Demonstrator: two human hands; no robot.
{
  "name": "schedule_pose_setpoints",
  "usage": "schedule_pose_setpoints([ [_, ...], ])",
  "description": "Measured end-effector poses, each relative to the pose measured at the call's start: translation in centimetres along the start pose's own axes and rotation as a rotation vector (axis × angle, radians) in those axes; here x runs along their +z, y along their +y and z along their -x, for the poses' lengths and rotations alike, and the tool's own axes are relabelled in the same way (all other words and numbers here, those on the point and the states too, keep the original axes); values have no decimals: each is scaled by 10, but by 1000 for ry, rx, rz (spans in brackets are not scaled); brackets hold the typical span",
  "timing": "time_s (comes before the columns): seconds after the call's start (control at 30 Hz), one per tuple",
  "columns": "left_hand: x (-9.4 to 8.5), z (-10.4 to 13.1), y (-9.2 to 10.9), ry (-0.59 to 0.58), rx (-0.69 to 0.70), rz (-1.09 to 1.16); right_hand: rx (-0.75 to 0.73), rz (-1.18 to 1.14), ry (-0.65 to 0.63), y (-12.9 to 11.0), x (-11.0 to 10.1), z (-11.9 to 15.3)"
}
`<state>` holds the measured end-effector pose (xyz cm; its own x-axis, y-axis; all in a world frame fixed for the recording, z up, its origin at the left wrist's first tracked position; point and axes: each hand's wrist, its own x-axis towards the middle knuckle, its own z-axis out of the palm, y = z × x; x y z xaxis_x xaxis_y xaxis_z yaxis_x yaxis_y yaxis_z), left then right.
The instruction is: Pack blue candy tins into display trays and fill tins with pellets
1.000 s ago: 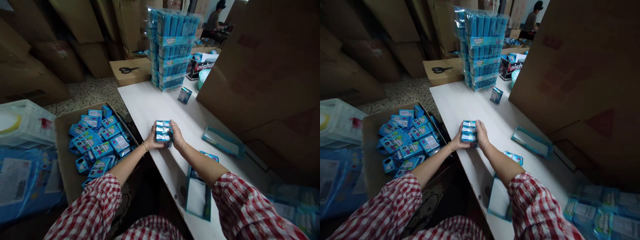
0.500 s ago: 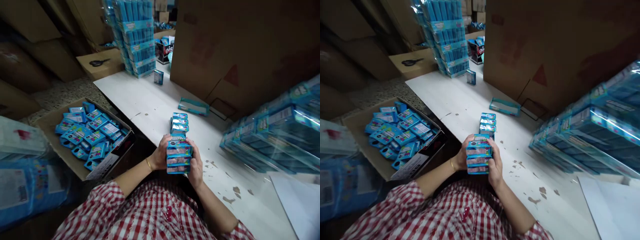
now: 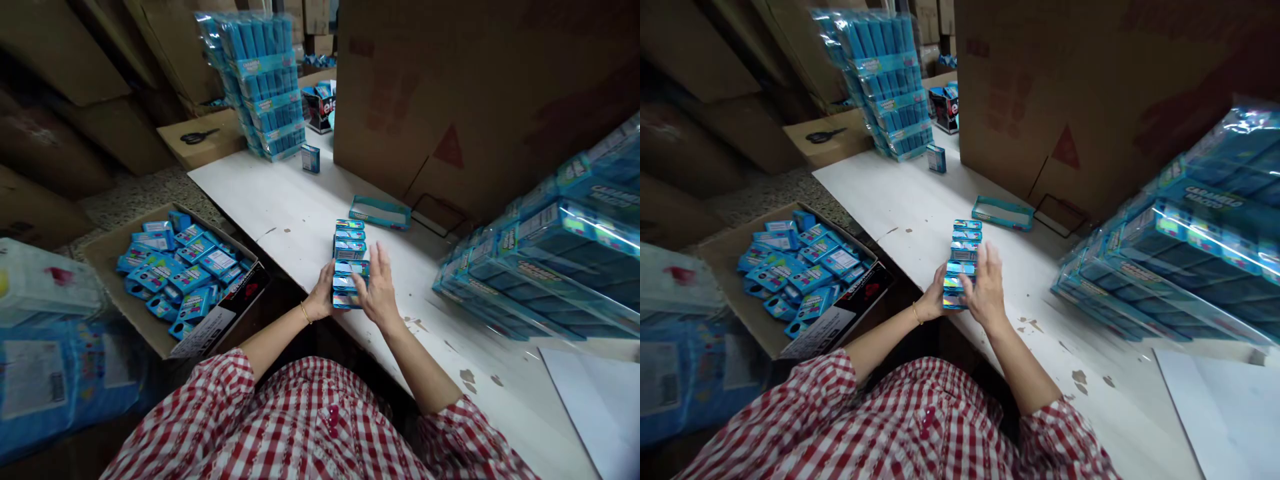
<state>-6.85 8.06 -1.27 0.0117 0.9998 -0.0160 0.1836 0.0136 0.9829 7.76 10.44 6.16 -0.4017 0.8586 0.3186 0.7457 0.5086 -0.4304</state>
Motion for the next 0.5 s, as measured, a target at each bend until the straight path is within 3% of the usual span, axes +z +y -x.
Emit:
schedule_pose_setpoints([
  [0.1, -14, 9, -6, -75, 122, -136, -205, 231, -259, -5, -1, -13],
  [0.17, -26, 12, -1, -157, 142, -131, -227, 280, -374, -4, 2, -24],
  [0.23, -38, 8, 11, -109, 118, -23, -234, 208, -428, -1, 1, -29],
  [0.3, -47, -6, 28, 56, 121, 16, -213, 53, -367, 6, -6, -22],
  [0.37, -52, -26, 43, 180, 167, -115, -121, -91, -190, 17, -19, 3],
  [0.5, -42, -68, 53, 164, 325, -522, 107, -121, 105, 61, -49, 100],
])
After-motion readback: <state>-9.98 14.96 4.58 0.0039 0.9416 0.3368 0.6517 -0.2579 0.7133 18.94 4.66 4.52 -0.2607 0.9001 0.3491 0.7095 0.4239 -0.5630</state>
